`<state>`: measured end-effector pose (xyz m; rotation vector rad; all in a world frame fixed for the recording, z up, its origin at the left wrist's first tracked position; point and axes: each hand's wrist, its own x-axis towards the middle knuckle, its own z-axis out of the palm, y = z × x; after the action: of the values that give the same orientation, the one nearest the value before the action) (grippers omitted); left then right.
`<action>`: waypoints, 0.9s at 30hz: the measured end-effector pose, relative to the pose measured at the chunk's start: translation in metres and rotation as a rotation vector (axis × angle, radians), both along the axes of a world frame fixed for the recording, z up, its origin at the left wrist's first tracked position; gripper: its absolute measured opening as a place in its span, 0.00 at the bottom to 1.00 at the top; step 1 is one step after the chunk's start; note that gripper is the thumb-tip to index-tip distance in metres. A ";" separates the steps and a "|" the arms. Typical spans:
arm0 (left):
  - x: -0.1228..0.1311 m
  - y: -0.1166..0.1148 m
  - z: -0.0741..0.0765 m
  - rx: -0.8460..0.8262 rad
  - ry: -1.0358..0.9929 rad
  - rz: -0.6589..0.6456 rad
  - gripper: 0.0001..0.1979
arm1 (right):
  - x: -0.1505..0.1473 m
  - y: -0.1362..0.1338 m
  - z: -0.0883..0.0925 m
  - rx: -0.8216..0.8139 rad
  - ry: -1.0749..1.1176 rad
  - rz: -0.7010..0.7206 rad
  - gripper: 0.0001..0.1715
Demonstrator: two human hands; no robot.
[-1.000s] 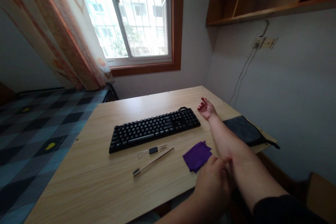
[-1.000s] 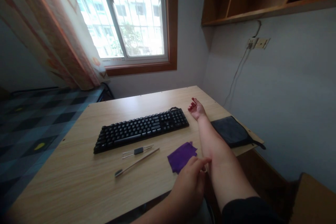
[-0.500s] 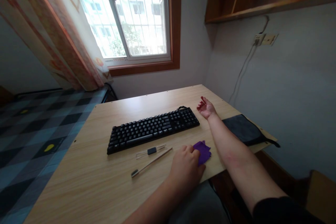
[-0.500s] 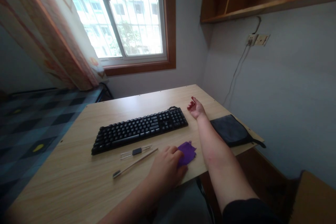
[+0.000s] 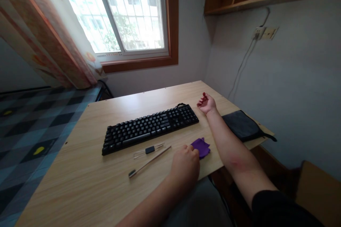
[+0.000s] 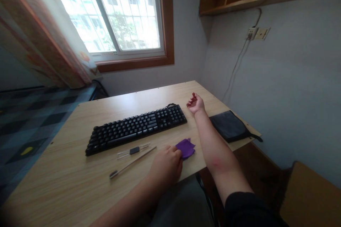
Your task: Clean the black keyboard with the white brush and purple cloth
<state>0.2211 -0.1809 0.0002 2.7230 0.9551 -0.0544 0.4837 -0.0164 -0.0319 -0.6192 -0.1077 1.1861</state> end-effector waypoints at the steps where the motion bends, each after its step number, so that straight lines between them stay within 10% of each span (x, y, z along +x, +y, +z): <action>1: 0.000 0.001 0.000 -0.002 -0.008 0.000 0.11 | 0.001 -0.002 0.004 -0.005 0.028 -0.028 0.07; 7: 0.000 0.005 -0.001 -0.018 -0.031 0.029 0.13 | -0.012 -0.013 0.043 0.052 0.162 -0.032 0.13; 17: -0.010 0.013 0.008 -0.109 -0.156 0.077 0.11 | -0.069 -0.012 0.161 0.435 -0.162 0.109 0.10; 27: -0.040 0.030 0.051 -0.366 -0.449 0.121 0.09 | -0.055 -0.007 0.168 0.430 -0.324 -0.023 0.15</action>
<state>0.1812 -0.1508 0.0514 2.2044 0.8697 0.3539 0.4288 -0.0234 0.1360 -0.4235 -0.6121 0.9909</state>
